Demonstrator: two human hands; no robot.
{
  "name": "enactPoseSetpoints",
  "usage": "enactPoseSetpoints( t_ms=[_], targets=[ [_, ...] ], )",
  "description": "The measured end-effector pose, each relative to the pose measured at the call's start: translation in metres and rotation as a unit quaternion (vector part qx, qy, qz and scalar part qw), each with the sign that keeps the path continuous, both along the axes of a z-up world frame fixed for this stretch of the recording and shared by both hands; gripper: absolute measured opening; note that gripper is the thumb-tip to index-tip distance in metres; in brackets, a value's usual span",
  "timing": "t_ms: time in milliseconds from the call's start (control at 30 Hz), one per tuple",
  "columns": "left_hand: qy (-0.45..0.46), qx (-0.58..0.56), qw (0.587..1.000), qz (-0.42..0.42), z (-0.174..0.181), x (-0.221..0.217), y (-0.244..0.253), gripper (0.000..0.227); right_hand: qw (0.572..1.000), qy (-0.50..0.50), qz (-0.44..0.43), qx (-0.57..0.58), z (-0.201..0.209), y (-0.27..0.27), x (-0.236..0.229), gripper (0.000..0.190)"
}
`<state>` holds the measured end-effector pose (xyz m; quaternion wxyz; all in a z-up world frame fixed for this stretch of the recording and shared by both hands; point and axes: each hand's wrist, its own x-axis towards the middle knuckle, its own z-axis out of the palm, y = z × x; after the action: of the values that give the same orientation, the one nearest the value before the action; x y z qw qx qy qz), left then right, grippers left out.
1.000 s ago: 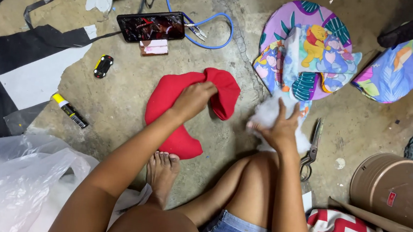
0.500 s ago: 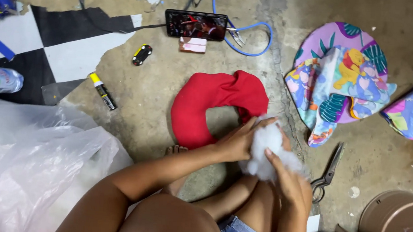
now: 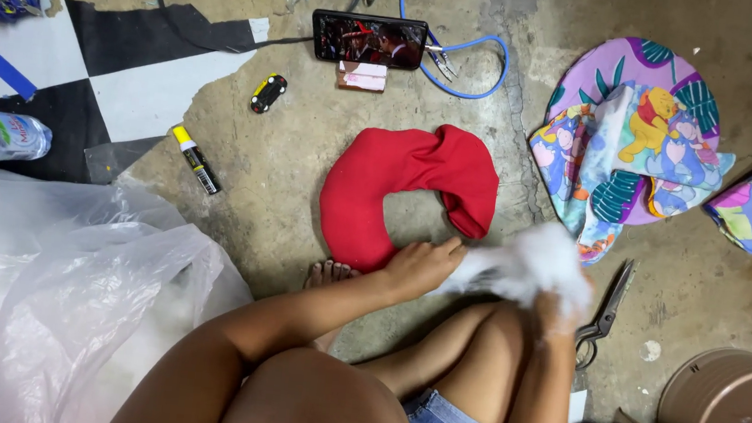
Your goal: Stuffing a red U-shaped pillow with white synthetic fiber filling from a large bag.
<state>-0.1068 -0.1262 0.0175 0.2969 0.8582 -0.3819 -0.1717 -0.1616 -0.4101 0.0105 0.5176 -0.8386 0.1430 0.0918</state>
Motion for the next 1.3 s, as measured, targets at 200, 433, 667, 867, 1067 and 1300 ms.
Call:
enactPoseSetpoints(
  t_ms=[200,433,667,867,1067,1300],
  targets=[
    [0.201,0.026,0.978,-0.053,-0.011,-0.026,0.016,0.087,0.998,0.061,-0.03,0.019,0.007,-0.092,-0.002,0.059],
    [-0.046,-0.041,0.996,0.059,0.007,0.047,0.002,0.026,0.987,0.125,-0.095,0.018,-0.001,-0.051,-0.007,0.06],
    [-0.296,-0.047,0.953,-0.047,-0.074,0.102,-0.021,0.03,0.968,0.191,-0.16,0.039,-0.011,0.058,0.01,0.062],
    [-0.004,-0.03,0.998,0.062,-0.073,0.146,-0.019,0.018,0.949,0.234,-0.203,0.061,-0.02,0.172,0.024,0.063],
    [0.204,-0.041,0.949,0.239,-0.062,0.168,-0.002,0.014,0.923,0.294,-0.231,0.092,-0.028,0.215,0.019,0.065],
    [0.175,-0.025,0.97,0.165,-0.054,0.174,-0.007,0.012,0.912,0.301,-0.244,0.132,-0.076,0.167,0.05,0.071]
  ],
)
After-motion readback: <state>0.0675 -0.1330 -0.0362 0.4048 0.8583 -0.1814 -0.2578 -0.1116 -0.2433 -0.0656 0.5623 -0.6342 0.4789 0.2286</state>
